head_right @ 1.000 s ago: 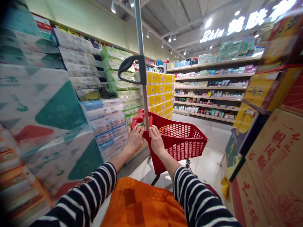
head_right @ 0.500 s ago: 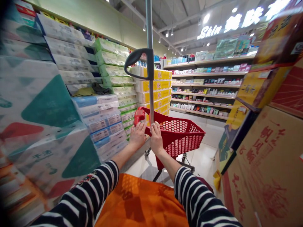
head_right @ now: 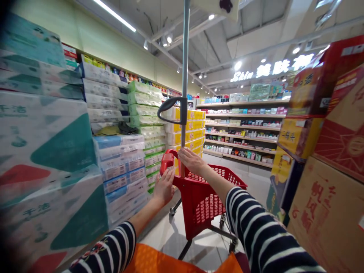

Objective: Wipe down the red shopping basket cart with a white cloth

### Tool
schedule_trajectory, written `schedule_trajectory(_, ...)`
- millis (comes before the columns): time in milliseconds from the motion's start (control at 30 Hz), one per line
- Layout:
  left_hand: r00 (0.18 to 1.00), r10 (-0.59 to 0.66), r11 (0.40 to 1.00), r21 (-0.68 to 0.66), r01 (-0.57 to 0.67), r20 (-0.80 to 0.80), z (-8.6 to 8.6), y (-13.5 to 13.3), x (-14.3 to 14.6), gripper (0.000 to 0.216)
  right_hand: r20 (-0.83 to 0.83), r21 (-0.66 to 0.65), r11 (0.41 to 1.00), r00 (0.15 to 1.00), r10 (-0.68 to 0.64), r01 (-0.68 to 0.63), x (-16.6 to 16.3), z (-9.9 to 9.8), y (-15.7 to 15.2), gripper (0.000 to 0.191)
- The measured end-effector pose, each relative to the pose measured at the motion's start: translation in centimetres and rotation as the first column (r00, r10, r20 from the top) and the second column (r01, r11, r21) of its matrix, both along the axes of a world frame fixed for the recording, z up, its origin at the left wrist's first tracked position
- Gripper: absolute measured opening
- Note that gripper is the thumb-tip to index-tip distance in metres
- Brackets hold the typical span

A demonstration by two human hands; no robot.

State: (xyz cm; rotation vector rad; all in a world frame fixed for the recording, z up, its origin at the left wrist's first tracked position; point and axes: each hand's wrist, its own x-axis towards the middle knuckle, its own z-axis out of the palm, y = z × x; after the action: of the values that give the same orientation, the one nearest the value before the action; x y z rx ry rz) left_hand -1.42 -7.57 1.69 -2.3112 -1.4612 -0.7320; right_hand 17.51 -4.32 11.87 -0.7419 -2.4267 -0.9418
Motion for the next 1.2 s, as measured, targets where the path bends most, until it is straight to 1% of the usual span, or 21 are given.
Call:
schedule_trajectory(67, 1.0, -0.006, 1.0, 0.014, 0.006, 0.004, 0.1, -0.2, -0.1, 0.057, -0.037, 0.034, 0.998, 0.998, -0.043, 0.045, -0.6, 4.1, 0.2, 0.042)
schedule_trajectory(100, 1.0, -0.012, 1.0, 0.021, 0.012, 0.004, 0.1, -0.3, -0.1, 0.057, -0.069, 0.055, 0.996, 0.996, -0.061, 0.065, -0.9, 5.7, 0.2, 0.042)
schedule_trajectory(133, 1.0, -0.018, 1.0, 0.025, 0.018, 0.002, 0.2, -0.5, -0.2, 0.057, -0.095, 0.07, 0.994, 0.993, -0.072, 0.079, -1.3, 6.9, 0.2, 0.042)
schedule_trajectory(167, 1.0, -0.022, 0.999, 0.025, 0.022, -0.001, 0.2, -0.6, -0.2, 0.057, -0.114, 0.081, 0.993, 0.991, -0.077, 0.087, -1.6, 7.7, 0.3, 0.042)
schedule_trajectory(200, 1.0, -0.023, 0.999, 0.023, 0.023, -0.003, 0.2, -0.7, -0.3, 0.058, -0.123, 0.084, 0.993, 0.989, -0.076, 0.087, -1.8, 8.0, 0.3, 0.041)
schedule_trajectory(233, 1.0, -0.023, 0.999, 0.022, 0.023, -0.002, 0.2, -0.7, -0.3, 0.058, -0.129, 0.082, 0.993, 0.989, -0.073, 0.084, -2.0, 7.8, 0.3, 0.041)
schedule_trajectory(267, 1.0, -0.024, 0.999, 0.024, 0.024, 0.001, 0.2, -0.8, -0.4, 0.057, -0.135, 0.077, 0.994, 0.988, -0.068, 0.079, -2.1, 7.2, 0.3, 0.041)
schedule_trajectory(433, 1.0, -0.009, 1.0, -0.01, 0.009, -0.002, 0.4, -0.7, -0.3, 0.057, -0.155, 0.045, 0.997, 0.987, -0.05, 0.057, -2.1, 1.7, 0.2, 0.04)
schedule_trajectory(500, 1.0, 0.004, 1.0, -0.02, -0.004, -0.017, 0.6, -0.7, -0.4, 0.058, -0.135, 0.041, 0.999, 0.991, -0.008, 0.014, -2.3, 0.6, -0.1, 0.04)
schedule_trajectory(567, 0.999, 0.004, 1.0, -0.031, -0.006, -0.046, 0.7, -0.6, -0.5, 0.06, -0.127, 0.072, 0.996, 0.99, 0.059, -0.051, -2.9, 1.0, -0.4, 0.039)
schedule_trajectory(600, 0.998, 0.006, 0.999, -0.042, -0.008, -0.061, 0.8, -0.5, -0.6, 0.062, -0.133, 0.102, 0.992, 0.987, 0.094, -0.08, -3.4, 1.7, -0.6, 0.039)
schedule_trajectory(667, 0.997, 0.025, 0.997, -0.07, -0.031, -0.076, 0.8, -0.4, -0.8, 0.067, -0.171, 0.175, 0.979, 0.976, 0.136, -0.106, -4.3, 3.7, -0.7, 0.038)
schedule_trajectory(700, 0.996, 0.042, 0.996, -0.079, -0.048, -0.076, 0.8, -0.4, -0.8, 0.07, -0.194, 0.205, 0.974, 0.971, 0.136, -0.096, -4.7, 4.8, -0.6, 0.038)
schedule_trajectory(767, 0.995, 0.066, 0.994, -0.078, -0.071, -0.071, 0.7, -0.5, -0.9, 0.073, -0.218, 0.232, 0.972, 0.971, 0.095, -0.043, -5.1, 6.6, -0.1, 0.037)
schedule_trajectory(833, 0.995, 0.058, 0.996, -0.067, -0.063, -0.077, 0.6, -0.6, -1.0, 0.072, -0.2, 0.225, 0.974, 0.979, 0.04, 0.006, -4.9, 7.1, 0.7, 0.036)
schedule_trajectory(900, 0.996, 0.032, 0.998, -0.054, -0.037, -0.089, 0.4, -0.7, -1.1, 0.07, -0.157, 0.211, 0.977, 0.988, 0.006, 0.027, -4.4, 6.1, 1.4, 0.036)
schedule_trajectory(1000, 0.996, 0.023, 0.999, -0.048, -0.027, -0.086, 0.1, -0.7, -1.2, 0.069, -0.043, 0.182, 0.983, 0.999, 0.006, 0.001, -3.6, 2.8, 1.9, 0.036)
schedule_trajectory(1067, 0.997, 0.027, 0.998, -0.053, -0.031, -0.067, 0.0, -0.7, -1.1, 0.072, 0.076, 0.15, 0.988, 0.997, 0.022, -0.033, -3.2, 0.4, 1.8, 0.035)
schedule_trajectory(1100, 0.998, 0.029, 0.998, -0.049, -0.032, -0.054, -0.1, -0.6, -1.1, 0.074, 0.131, 0.137, 0.989, 0.991, 0.027, -0.045, -3.0, -0.4, 1.6, 0.034)
schedule_trajectory(1133, 0.999, 0.032, 0.999, -0.039, -0.034, -0.041, -0.1, -0.6, -1.1, 0.076, 0.175, 0.131, 0.99, 0.984, 0.029, -0.052, -2.8, -0.9, 1.5, 0.033)
schedule_trajectory(1200, 0.999, 0.046, 0.999, -0.018, -0.046, -0.019, 0.0, -0.4, -1.1, 0.078, 0.201, 0.141, 0.989, 0.98, 0.015, -0.044, -2.5, -0.7, 1.1, 0.034)
